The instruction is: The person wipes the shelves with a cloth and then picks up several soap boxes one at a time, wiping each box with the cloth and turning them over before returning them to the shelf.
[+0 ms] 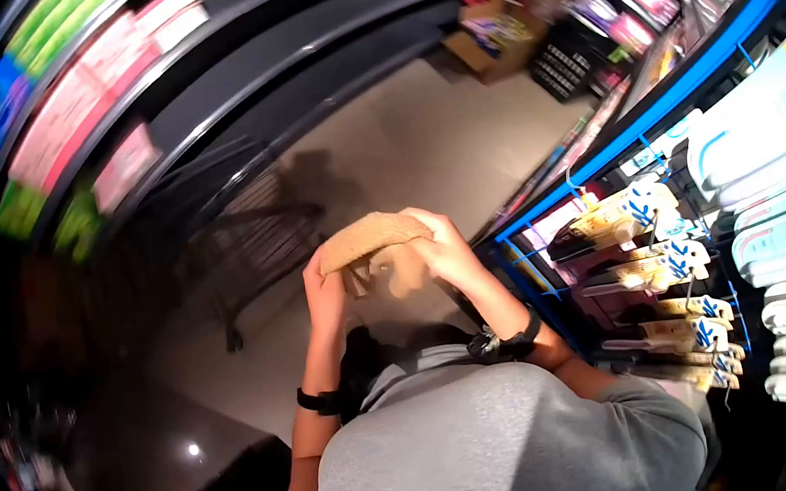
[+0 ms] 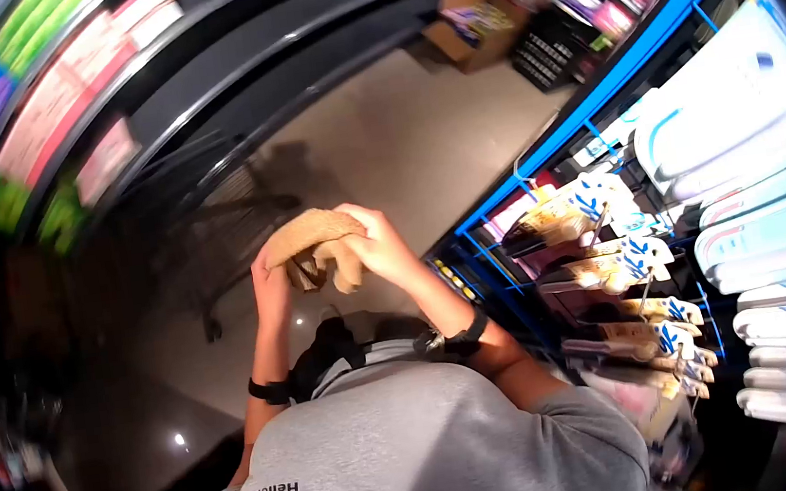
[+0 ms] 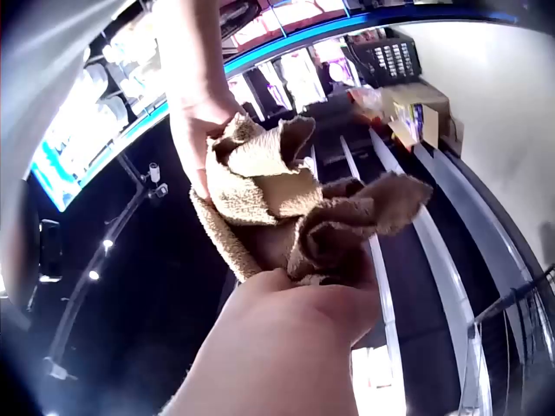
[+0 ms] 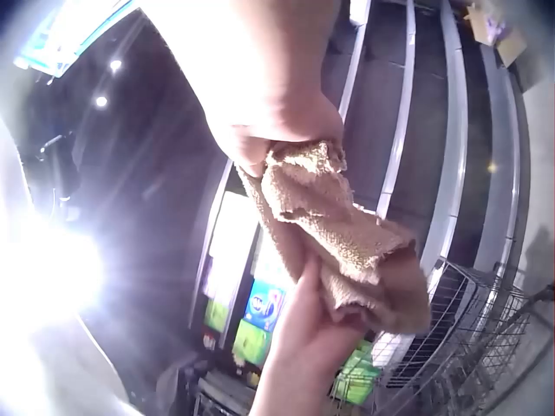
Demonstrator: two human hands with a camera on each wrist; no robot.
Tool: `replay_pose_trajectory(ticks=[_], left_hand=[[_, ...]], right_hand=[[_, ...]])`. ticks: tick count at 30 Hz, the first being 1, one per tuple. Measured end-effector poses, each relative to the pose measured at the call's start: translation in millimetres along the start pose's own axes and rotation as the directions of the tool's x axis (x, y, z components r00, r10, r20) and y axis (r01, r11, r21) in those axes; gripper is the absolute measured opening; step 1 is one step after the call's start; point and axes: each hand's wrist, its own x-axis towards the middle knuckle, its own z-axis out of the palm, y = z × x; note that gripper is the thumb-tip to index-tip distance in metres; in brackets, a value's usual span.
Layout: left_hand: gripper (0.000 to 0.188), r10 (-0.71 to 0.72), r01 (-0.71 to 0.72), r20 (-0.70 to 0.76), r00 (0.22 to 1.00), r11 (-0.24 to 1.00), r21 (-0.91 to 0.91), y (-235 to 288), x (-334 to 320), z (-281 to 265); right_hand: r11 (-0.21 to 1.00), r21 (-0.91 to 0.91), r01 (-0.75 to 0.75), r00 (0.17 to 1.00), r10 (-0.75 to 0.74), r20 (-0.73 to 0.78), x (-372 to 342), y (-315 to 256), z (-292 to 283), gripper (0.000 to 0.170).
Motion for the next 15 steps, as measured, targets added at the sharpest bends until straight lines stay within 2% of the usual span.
replay_pose_trajectory(ticks=[1, 3, 5, 6, 7, 8, 9, 10, 11, 13, 14, 15], left_hand=[[0.020, -0.017, 0.016, 0.090, 0.996, 1.000, 0.007, -3.7, 29.1, 2.4], [0.019, 0.039, -0.075, 0.208, 0.977, 0.983, 0.168, 24.5, 77.2, 25.4], [0.020, 0.060, -0.091, 0.238, 0.969, 0.988, 0.123, 5.6, 118.1, 41.7], [0.020, -0.005, -0.013, 0.319, 0.948, 0.998, 0.055, 17.5, 133.8, 57.8], [0.020, -0.064, 0.073, 0.401, 0.914, 0.997, -0.007, 26.6, 149.7, 75.0], [0.018, -0.174, 0.206, 0.512, 0.841, 0.978, -0.006, 16.7, 163.5, 87.0], [0.021, -0.229, 0.279, 0.631, 0.741, 0.960, 0.021, 1.0, 179.6, 98.4], [0.027, -0.227, 0.282, 0.708, 0.669, 0.959, 0.042, -17.8, 192.0, 110.0], [0.033, -0.226, 0.288, 0.769, 0.598, 0.956, 0.058, -47.5, 202.7, 122.7], [0.041, -0.219, 0.364, 0.844, 0.489, 0.931, 0.031, -40.7, 219.1, 170.5], [0.044, -0.269, 0.417, 0.829, 0.491, 0.908, 0.047, -30.5, 229.9, 204.2], [0.045, -0.336, 0.489, 0.812, 0.478, 0.869, 0.072, -31.1, 239.6, 224.8]], right_hand=[[0.998, 0.002, -0.069, 0.995, 0.069, -0.076, 13.5, -12.4, -0.9, 0.024], [0.978, 0.003, -0.209, 0.973, 0.209, -0.101, 38.3, -26.6, -22.0, 0.026], [0.995, 0.095, 0.037, 0.935, -0.001, -0.355, 58.8, 11.3, -35.7, 0.028], [0.992, 0.122, 0.038, 0.930, 0.010, -0.367, 64.1, 5.7, -50.6, 0.031], [0.982, 0.176, 0.075, 0.889, 0.014, -0.458, 68.2, -1.9, -59.1, 0.033], [0.971, 0.211, 0.116, 0.818, 0.028, -0.575, 65.9, 7.7, -64.9, 0.034], [0.958, 0.231, 0.171, 0.734, 0.033, -0.678, 64.3, 13.5, -68.2, 0.035], [0.969, 0.154, 0.193, 0.711, -0.030, -0.703, 69.6, 8.3, -74.3, 0.037], [0.957, -0.279, 0.077, 0.725, -0.246, -0.643, 71.6, 14.9, -84.7, 0.039], [0.990, -0.081, 0.112, 0.644, -0.135, -0.753, 87.4, 14.9, -98.3, 0.039], [0.923, -0.332, 0.197, 0.522, -0.385, -0.761, 101.4, 5.2, -112.2, 0.038], [0.923, -0.330, 0.199, 0.481, -0.385, -0.788, 108.1, -0.5, -122.2, 0.038]])
